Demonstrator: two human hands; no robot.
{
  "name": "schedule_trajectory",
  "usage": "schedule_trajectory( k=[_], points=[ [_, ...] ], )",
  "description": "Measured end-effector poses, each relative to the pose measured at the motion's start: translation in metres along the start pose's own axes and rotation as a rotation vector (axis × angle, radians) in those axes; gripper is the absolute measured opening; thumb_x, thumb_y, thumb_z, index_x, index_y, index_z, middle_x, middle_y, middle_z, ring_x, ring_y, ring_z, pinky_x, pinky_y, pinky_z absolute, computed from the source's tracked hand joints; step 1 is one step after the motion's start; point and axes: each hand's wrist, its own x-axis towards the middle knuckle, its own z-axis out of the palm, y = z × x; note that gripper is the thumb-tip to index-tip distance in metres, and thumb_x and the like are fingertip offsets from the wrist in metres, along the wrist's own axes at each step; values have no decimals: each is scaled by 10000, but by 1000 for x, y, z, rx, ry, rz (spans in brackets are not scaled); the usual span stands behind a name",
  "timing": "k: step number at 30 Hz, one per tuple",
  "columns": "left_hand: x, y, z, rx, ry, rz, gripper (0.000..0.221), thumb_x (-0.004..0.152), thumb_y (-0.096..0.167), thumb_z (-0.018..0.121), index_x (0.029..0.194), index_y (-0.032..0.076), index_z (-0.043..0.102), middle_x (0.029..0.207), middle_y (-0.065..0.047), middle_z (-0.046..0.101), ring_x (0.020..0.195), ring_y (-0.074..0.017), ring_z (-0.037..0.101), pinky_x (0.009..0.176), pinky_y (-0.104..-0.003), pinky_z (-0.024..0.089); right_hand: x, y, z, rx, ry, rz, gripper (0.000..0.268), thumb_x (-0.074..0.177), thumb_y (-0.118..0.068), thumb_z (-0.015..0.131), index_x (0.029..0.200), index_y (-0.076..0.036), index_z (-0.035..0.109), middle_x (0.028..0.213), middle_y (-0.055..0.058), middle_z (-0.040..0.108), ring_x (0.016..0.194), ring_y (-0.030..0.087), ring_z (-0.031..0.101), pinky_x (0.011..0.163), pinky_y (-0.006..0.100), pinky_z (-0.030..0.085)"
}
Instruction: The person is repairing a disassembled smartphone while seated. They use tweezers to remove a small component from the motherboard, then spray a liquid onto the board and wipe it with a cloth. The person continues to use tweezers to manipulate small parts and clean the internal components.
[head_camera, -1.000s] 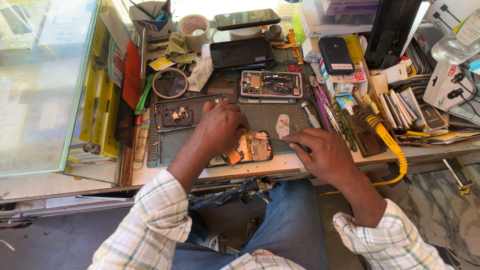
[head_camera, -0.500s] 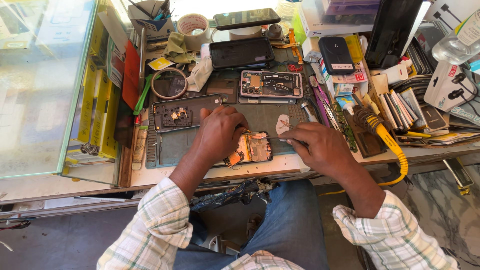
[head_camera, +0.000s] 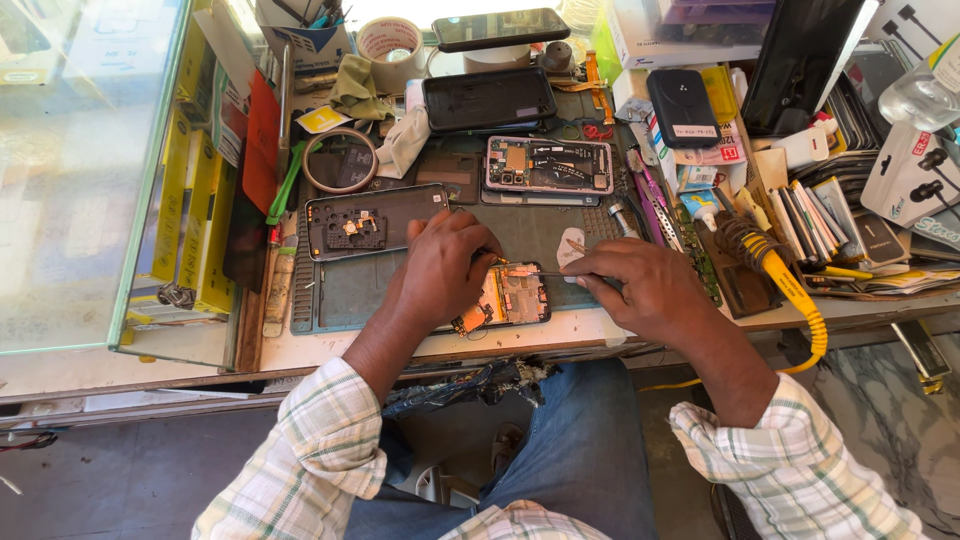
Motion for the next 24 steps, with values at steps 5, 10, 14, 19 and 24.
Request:
schedule_trajectory(
  k=[5, 10, 14, 19, 24],
  points=[
    [0, 0, 2, -4, -21, -24, 76, 858, 100, 688, 883, 140, 748, 918, -37, 648, 991, -249, 593, 864, -441, 356, 6, 2, 0, -4, -37, -8, 190, 860, -152, 734, 1044, -177, 773, 998, 19, 761, 931, 246, 729, 758, 380, 577],
    [1, -1, 4, -9, -16, -23, 76, 853, 93, 694, 872, 138, 751, 916, -39, 648, 990, -251, 593, 877, -438, 357, 12, 3, -8, -28, -106, -11, 208, 846, -133, 725, 1045, -172, 769, 989, 17, 754, 905, 244, 720, 739, 386, 573],
    [1, -1, 3, -11, -22, -26, 80, 853, 88, 689, 878, 135, 749, 915, -36, 649, 993, -248, 596, 875, -440, 359, 15, -6, -14, -134, -107, -57, 231, 822, -100, 705, 1034, -174, 762, 991, 4, 748, 936, 251, 711, 742, 393, 573],
    [0, -3, 4, -16, 10, -3, 74, 850, 85, 691, 882, 126, 744, 914, -45, 648, 994, -257, 599, 903, -440, 364, 21, -12, -22, -203, -174, -36, 212, 834, -101, 690, 1018, -182, 757, 1021, -16, 744, 972, 245, 703, 763, 405, 569],
    [-1, -1, 4, -40, 26, -16, 73, 838, 84, 693, 871, 127, 742, 907, -44, 651, 986, -262, 599, 906, -440, 360, 23, -12, -26, -175, -165, -7, 242, 829, -124, 689, 1044, -205, 763, 1018, -15, 738, 1000, 243, 685, 783, 403, 563]
  ],
)
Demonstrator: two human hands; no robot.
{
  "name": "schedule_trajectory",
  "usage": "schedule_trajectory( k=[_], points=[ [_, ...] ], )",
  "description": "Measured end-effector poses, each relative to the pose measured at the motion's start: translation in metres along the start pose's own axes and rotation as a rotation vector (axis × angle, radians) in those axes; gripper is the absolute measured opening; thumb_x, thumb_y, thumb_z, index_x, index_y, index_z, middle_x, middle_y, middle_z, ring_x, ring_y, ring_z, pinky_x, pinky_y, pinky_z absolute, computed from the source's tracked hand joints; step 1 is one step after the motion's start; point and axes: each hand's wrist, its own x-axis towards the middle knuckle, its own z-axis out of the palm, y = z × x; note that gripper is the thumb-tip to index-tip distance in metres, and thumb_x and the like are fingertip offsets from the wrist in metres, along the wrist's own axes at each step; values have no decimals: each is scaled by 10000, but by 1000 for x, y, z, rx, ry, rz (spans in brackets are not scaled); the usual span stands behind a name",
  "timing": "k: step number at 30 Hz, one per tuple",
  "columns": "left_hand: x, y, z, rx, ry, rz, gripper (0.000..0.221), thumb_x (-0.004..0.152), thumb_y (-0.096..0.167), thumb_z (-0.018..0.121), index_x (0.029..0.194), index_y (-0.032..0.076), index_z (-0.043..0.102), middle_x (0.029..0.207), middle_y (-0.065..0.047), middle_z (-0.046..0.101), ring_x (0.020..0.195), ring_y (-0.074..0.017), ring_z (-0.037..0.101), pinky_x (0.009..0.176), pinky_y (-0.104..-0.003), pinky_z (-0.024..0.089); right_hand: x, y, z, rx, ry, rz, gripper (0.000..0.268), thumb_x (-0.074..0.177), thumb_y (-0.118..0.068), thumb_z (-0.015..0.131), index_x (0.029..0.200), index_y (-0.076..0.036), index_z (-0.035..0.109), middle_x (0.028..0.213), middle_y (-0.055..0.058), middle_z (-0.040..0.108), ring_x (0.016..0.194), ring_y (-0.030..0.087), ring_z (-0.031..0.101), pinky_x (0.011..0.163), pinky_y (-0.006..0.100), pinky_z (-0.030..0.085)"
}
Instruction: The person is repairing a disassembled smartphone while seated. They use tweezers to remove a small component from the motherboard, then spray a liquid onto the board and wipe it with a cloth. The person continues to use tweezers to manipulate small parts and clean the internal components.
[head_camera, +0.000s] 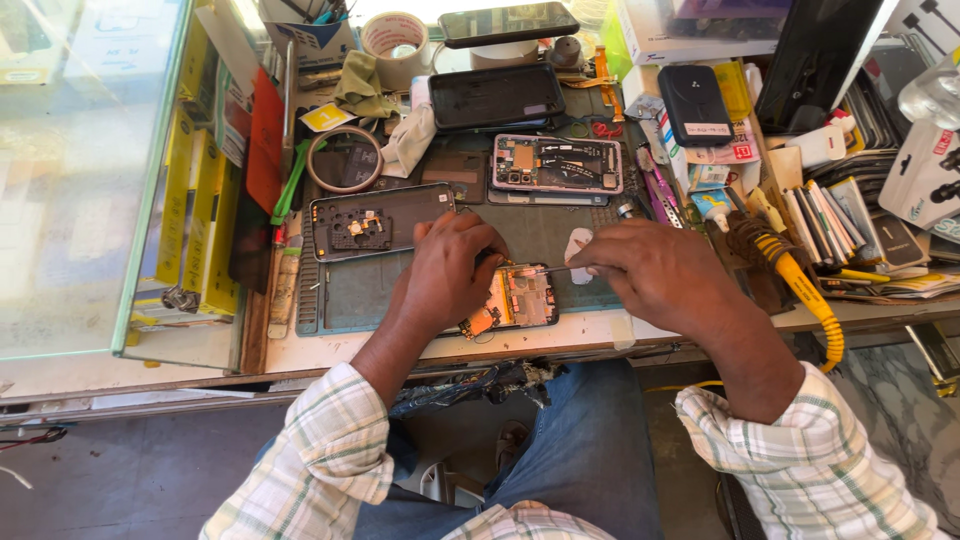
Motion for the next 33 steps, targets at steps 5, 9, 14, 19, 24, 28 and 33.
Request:
schedule_trajectory(
  k=[5, 9, 14, 19, 24, 28, 33],
  points=[
    [0, -1, 0, -12, -4, -8, 78, 839, 82, 690, 872, 130, 742, 900, -40, 650, 977, -260, 597, 905, -442, 352, 3, -2, -2, -4, -7, 5, 242, 832, -147, 695, 1052, -214, 769, 1024, -20, 743, 1012, 246, 681, 798, 408, 557],
    [0, -2, 0, -7, -11, -2, 71, 845, 83, 690, 877, 126, 736, 903, -44, 645, 977, -257, 594, 924, -440, 354, 6, -7, -6, -26, -20, 5, 249, 825, -142, 689, 1052, -209, 769, 1053, -13, 748, 1023, 256, 682, 805, 424, 556],
    [1, -1, 0, -6, -23, -15, 71, 848, 82, 688, 881, 124, 734, 911, -42, 647, 983, -256, 592, 930, -437, 356, 11, -13, -12, -61, -73, 21, 213, 853, -165, 673, 1041, -201, 766, 1030, -12, 749, 1013, 258, 687, 817, 429, 556],
    [1, 0, -1, -12, -26, -13, 72, 849, 78, 685, 878, 125, 732, 913, -42, 647, 983, -254, 593, 939, -437, 356, 10, -13, -9, -81, -101, 36, 230, 852, -145, 651, 1043, -201, 767, 1016, -8, 744, 993, 263, 687, 777, 432, 562],
    [1, 0, -1, -18, -25, -6, 82, 842, 69, 679, 876, 122, 731, 918, -40, 651, 987, -256, 594, 942, -445, 353, 1, -4, 2, 21, -66, 28, 258, 818, -85, 654, 1037, -177, 755, 1032, -7, 744, 965, 254, 698, 773, 412, 570],
    [2, 0, -1, -22, -13, 7, 70, 845, 75, 680, 875, 120, 725, 922, -40, 651, 999, -257, 597, 947, -445, 359, -3, -2, 8, 20, -12, 8, 247, 806, -69, 668, 1020, -166, 744, 997, -4, 737, 964, 257, 700, 743, 402, 568],
    [1, 0, 0, -15, -14, -4, 71, 843, 75, 682, 882, 114, 727, 919, -55, 642, 988, -272, 592, 943, -454, 356, -4, -2, 10, 18, -35, 23, 249, 805, -73, 668, 1023, -167, 743, 989, -3, 734, 945, 250, 699, 744, 407, 567]
  ],
)
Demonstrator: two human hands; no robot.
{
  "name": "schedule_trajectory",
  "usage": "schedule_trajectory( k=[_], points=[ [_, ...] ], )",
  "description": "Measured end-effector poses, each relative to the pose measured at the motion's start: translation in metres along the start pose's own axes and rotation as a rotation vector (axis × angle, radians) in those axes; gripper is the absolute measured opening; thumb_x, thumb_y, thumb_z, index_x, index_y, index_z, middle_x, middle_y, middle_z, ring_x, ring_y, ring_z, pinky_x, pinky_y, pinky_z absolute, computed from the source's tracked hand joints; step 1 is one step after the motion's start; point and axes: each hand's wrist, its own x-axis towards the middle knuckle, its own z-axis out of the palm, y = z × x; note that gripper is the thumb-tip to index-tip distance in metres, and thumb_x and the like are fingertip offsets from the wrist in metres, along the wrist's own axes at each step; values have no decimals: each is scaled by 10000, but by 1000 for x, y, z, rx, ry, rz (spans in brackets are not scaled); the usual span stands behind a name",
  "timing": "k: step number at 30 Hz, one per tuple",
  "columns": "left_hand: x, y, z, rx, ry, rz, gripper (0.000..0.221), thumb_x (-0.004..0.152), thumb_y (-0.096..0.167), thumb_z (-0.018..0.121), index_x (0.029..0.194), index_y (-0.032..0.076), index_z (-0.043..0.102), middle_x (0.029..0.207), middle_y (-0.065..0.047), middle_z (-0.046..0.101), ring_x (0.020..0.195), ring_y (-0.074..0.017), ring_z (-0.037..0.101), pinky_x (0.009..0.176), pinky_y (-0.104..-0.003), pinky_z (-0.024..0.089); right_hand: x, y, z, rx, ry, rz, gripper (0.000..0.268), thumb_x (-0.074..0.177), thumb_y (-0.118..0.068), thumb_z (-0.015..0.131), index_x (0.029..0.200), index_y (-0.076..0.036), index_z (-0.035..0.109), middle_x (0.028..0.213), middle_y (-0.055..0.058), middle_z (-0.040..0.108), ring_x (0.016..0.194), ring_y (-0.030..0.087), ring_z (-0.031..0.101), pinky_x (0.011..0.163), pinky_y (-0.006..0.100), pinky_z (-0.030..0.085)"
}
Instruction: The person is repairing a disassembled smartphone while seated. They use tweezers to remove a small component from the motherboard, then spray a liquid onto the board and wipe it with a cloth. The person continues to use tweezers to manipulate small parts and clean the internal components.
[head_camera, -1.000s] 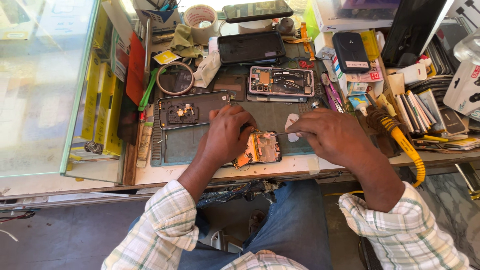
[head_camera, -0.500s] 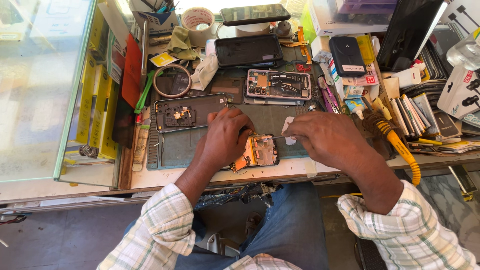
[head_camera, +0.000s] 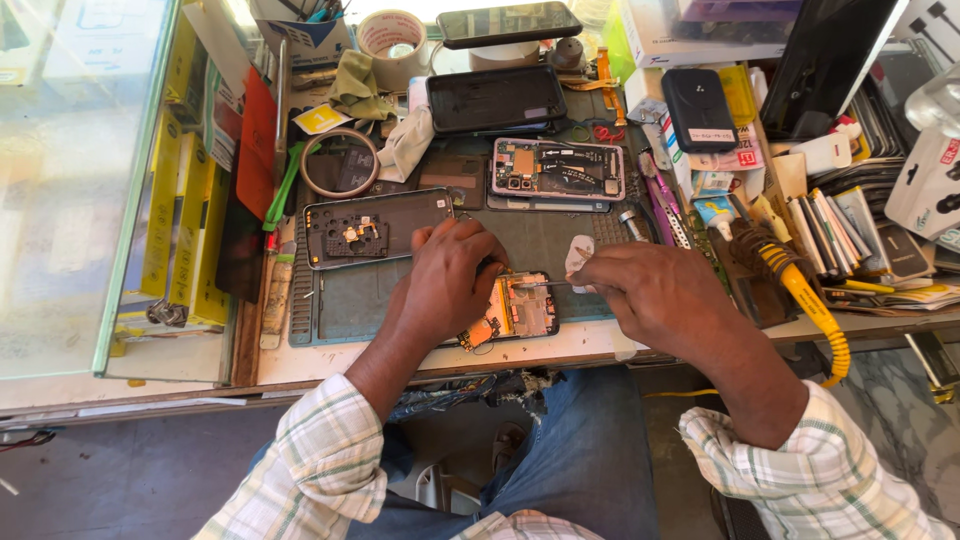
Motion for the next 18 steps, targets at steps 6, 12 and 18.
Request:
schedule_trajectory(
  k=[6, 12, 18],
  points=[
    [1, 0, 0, 3, 3, 7, 69, 845, 72, 683, 870, 120, 725, 910, -46, 646, 995, -259, 604, 965, -451, 353, -1, 1, 4, -6, 77, -36, 258, 801, -54, 652, 1015, -162, 746, 993, -8, 737, 947, 235, 703, 750, 392, 576],
    [0, 0, 0, 7, 4, 0, 65, 842, 75, 692, 874, 120, 726, 909, -48, 645, 990, -261, 602, 966, -451, 352, 0, 1, 3, -31, 67, -39, 245, 805, -68, 666, 1015, -161, 752, 992, 1, 739, 943, 242, 706, 739, 394, 574],
    [0, -1, 0, 10, 8, 9, 64, 848, 84, 692, 889, 119, 727, 919, -51, 641, 991, -266, 596, 963, -455, 352, -8, -8, 5, 46, 106, 1, 234, 823, -108, 696, 1043, -163, 756, 981, 27, 738, 842, 272, 704, 665, 404, 563]
  ],
)
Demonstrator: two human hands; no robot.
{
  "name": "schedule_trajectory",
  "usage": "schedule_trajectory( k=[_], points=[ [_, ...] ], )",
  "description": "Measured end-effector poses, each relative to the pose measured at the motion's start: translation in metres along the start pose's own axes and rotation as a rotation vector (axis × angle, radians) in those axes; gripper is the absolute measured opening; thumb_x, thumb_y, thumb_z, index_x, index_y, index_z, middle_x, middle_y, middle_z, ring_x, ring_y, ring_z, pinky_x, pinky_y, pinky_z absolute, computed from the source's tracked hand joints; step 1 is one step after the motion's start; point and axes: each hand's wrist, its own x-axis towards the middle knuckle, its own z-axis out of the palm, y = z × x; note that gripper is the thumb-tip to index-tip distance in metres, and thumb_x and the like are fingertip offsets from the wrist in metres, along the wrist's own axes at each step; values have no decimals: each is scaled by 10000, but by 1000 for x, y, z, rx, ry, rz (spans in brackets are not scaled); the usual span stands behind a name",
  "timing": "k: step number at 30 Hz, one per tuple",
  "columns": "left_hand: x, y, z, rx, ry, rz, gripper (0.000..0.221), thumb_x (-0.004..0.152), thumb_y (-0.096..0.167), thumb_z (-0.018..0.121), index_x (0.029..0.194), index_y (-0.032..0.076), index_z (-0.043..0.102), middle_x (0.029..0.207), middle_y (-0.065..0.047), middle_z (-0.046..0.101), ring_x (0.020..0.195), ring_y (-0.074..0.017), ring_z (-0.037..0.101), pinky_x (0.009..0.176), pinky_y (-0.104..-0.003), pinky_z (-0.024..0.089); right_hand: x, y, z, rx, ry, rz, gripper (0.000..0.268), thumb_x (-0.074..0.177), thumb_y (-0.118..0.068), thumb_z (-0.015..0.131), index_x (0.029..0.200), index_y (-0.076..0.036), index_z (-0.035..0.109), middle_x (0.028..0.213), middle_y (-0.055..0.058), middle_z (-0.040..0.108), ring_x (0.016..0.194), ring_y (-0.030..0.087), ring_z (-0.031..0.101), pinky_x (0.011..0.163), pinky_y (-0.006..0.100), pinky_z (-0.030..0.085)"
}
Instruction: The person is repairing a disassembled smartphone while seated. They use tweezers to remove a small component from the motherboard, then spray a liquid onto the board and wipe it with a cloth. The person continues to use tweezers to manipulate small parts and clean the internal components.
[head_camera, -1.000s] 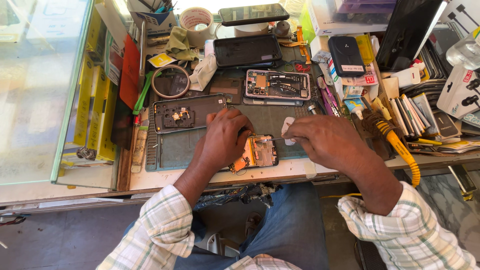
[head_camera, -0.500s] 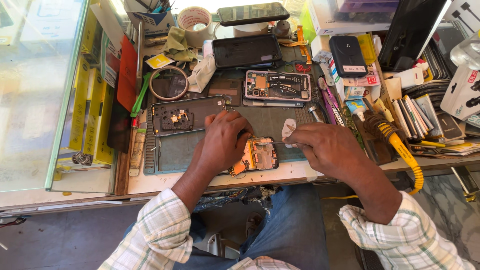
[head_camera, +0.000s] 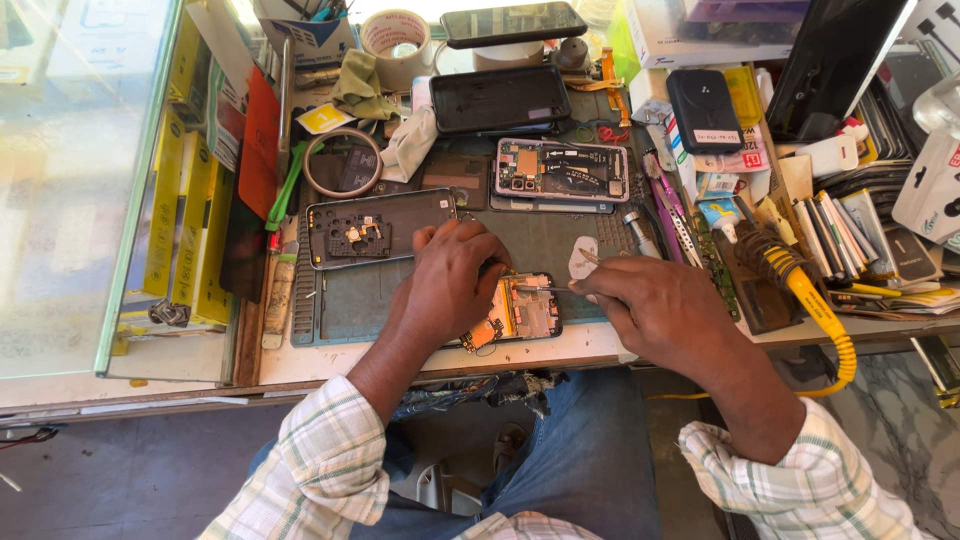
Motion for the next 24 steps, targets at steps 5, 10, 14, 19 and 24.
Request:
schedule_trajectory(
  k=[5, 10, 14, 19, 24],
  points=[
    [0, 0, 0, 2, 2, 5, 69, 846, 86, 686, 880, 125, 731, 919, -51, 640, 992, -267, 597, 962, -457, 352, -8, -11, 4, 3, 44, 55, 219, 840, -113, 700, 1042, -168, 764, 879, 40, 724, 758, 281, 697, 612, 417, 546],
    [-1, 0, 0, 6, -1, -4, 55, 862, 103, 689, 892, 122, 732, 922, -56, 637, 984, -273, 594, 952, -458, 352, -12, -19, 9, 4, 112, 67, 211, 859, -108, 706, 1062, -134, 756, 847, 55, 699, 739, 275, 693, 620, 423, 544],
    [-1, -1, 1, 2, 7, 3, 57, 861, 101, 689, 894, 120, 731, 923, -51, 642, 986, -268, 599, 963, -459, 352, -20, -32, 14, -20, 134, 121, 229, 846, -95, 701, 1061, -140, 764, 860, 50, 709, 764, 276, 698, 643, 412, 557],
    [-2, -2, 4, -2, 40, 23, 51, 860, 105, 693, 884, 120, 736, 922, -55, 644, 989, -273, 597, 971, -456, 356, -22, -38, 16, -11, 174, 157, 204, 851, -103, 698, 1040, -141, 766, 891, 36, 724, 816, 273, 707, 653, 407, 557],
    [-2, -2, 3, -6, 34, 15, 54, 860, 100, 693, 889, 115, 736, 926, -57, 645, 991, -273, 598, 969, -453, 356, -23, -44, 15, -18, 153, 190, 227, 848, -115, 696, 1062, -139, 767, 895, 35, 727, 792, 275, 703, 636, 410, 553]
  ],
)
